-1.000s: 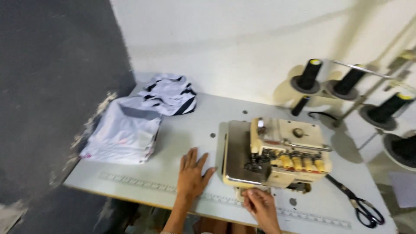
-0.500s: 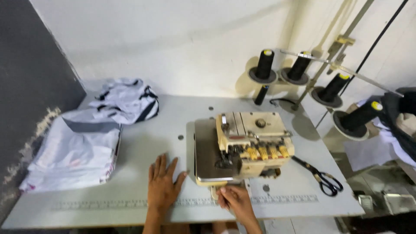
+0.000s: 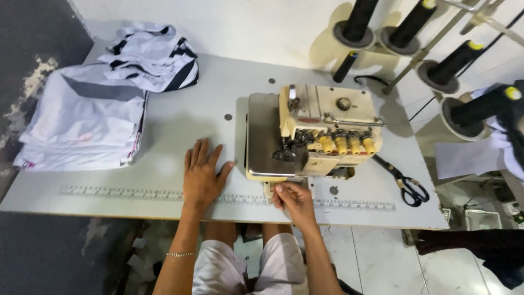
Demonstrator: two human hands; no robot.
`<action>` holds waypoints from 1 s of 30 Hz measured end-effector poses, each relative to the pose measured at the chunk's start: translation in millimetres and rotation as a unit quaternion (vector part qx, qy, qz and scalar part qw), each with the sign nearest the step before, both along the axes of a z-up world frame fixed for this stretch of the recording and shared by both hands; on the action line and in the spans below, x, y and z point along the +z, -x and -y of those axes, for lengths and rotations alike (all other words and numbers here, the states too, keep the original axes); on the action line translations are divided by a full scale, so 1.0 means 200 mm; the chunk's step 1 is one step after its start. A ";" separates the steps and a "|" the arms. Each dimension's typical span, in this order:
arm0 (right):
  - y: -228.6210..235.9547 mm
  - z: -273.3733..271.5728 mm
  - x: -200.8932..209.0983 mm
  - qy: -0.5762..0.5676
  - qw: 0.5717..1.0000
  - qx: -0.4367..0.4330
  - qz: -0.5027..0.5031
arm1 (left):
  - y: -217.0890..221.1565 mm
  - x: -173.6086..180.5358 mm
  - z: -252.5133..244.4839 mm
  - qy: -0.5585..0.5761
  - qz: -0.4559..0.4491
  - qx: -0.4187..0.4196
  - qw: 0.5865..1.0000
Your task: Using an industrial overlock sewing machine to finish the edges of white fabric garment components.
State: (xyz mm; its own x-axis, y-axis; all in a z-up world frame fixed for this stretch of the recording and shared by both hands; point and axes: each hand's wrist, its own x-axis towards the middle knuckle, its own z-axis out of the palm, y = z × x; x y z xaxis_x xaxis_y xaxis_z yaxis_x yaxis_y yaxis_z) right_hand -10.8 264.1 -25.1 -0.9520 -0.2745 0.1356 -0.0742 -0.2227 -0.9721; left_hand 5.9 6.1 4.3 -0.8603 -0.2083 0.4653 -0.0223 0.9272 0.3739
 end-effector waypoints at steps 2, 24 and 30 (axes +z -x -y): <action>0.00 0.01 0.01 0.000 1.000 0.008 -0.004 | -0.01 0.01 0.02 -0.023 -0.006 -0.005 1.000; 0.00 0.00 -0.06 -0.012 1.000 -0.009 -0.023 | -0.04 -0.15 0.17 -0.474 -0.174 0.010 0.863; -0.03 0.00 0.05 0.012 0.999 0.030 -0.002 | -0.07 -0.07 0.16 -0.406 -0.171 -0.082 0.894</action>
State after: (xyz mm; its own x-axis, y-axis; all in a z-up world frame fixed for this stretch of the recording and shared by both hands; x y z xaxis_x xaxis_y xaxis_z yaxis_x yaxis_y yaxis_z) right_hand -5.1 265.1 -15.9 -0.9337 -0.3268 0.1463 -0.0637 -0.2506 -0.9660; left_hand 19.7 -26.6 -10.4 -0.7464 -0.4816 0.4592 0.3330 0.3271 0.8844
